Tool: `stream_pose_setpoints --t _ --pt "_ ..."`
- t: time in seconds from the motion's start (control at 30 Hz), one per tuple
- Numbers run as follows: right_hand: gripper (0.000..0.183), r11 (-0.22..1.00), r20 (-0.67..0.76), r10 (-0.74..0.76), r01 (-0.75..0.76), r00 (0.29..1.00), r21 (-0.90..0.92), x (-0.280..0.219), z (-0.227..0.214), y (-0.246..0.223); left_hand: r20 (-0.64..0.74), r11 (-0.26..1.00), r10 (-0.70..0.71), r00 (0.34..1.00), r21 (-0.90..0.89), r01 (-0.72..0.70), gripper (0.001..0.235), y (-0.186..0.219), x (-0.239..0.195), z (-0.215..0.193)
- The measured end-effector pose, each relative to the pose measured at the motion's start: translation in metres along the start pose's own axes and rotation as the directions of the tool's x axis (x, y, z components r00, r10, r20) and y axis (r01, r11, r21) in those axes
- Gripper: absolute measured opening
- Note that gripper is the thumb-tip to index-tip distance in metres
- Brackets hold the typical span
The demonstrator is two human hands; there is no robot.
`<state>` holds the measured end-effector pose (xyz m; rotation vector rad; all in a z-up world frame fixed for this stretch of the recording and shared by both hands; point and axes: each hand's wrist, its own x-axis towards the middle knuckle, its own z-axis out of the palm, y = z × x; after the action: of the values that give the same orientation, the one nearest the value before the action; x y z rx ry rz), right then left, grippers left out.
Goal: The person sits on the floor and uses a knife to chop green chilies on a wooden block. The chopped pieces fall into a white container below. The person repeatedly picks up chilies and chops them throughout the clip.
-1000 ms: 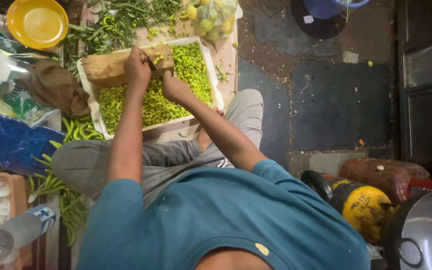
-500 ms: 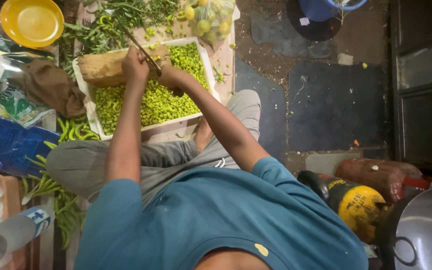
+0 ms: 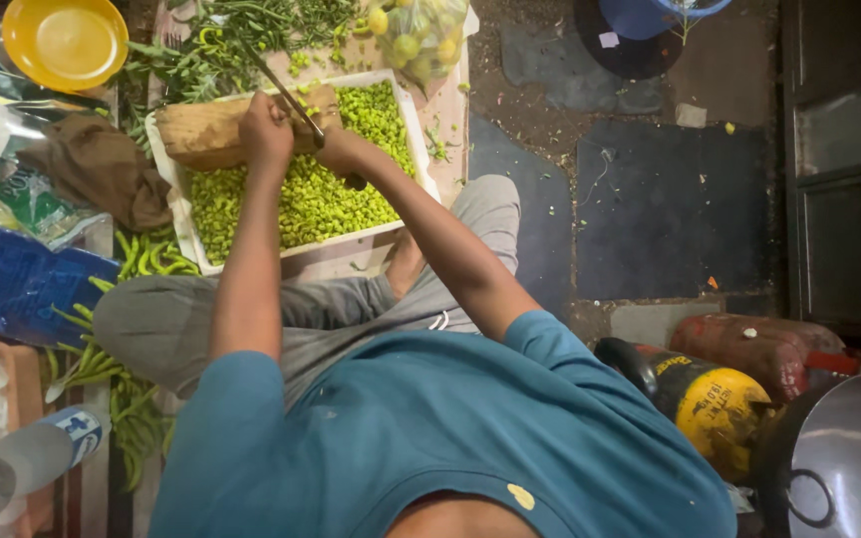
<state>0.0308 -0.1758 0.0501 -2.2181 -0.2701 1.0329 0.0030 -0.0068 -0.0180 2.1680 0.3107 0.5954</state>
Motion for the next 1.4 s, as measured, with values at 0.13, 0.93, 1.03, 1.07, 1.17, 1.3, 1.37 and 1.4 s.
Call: stream_pose_setpoints --t 0.13,0.93,1.03,1.07,1.17,1.3,1.37,1.4 --pt "0.024 0.998 0.038 0.047 -0.049 0.998 0.045 -0.033 -0.017 -0.031 -0.117 1.000 0.003 0.993 0.029 0.000 0.019 -0.004 0.006 0.002" --pt "0.035 0.987 -0.145 -0.019 -0.005 0.989 -0.163 -0.026 0.044 0.016 -0.188 0.978 -0.054 0.981 0.187 0.090 0.018 -0.018 -0.049 -0.068" --pt "0.031 0.975 -0.225 -0.075 0.025 0.972 -0.220 -0.041 0.026 0.018 -0.282 0.881 0.081 0.956 0.468 0.063 0.032 -0.058 -0.055 -0.119" --pt "0.031 0.967 -0.301 -0.124 0.048 0.945 -0.249 -0.042 0.020 0.021 -0.297 0.884 0.021 0.955 0.451 0.121 0.025 -0.075 -0.060 -0.142" --pt "0.028 0.937 -0.458 -0.230 0.070 0.859 -0.341 -0.033 0.004 0.042 -0.261 0.866 -0.119 0.958 0.445 0.229 0.034 -0.115 -0.088 -0.199" --pt "0.024 0.880 -0.464 -0.284 0.037 0.839 -0.473 -0.005 -0.012 0.065 0.001 0.637 -0.561 0.828 0.639 0.431 0.067 -0.136 -0.120 -0.236" --pt "0.024 0.855 -0.442 -0.323 0.058 0.837 -0.515 0.000 -0.018 0.065 0.063 0.536 -0.676 0.734 0.726 0.431 0.077 -0.133 -0.112 -0.238" --pt "0.023 0.848 -0.429 -0.348 0.085 0.834 -0.523 -0.004 -0.014 0.067 0.105 0.529 -0.693 0.714 0.747 0.403 0.073 -0.131 -0.110 -0.236"
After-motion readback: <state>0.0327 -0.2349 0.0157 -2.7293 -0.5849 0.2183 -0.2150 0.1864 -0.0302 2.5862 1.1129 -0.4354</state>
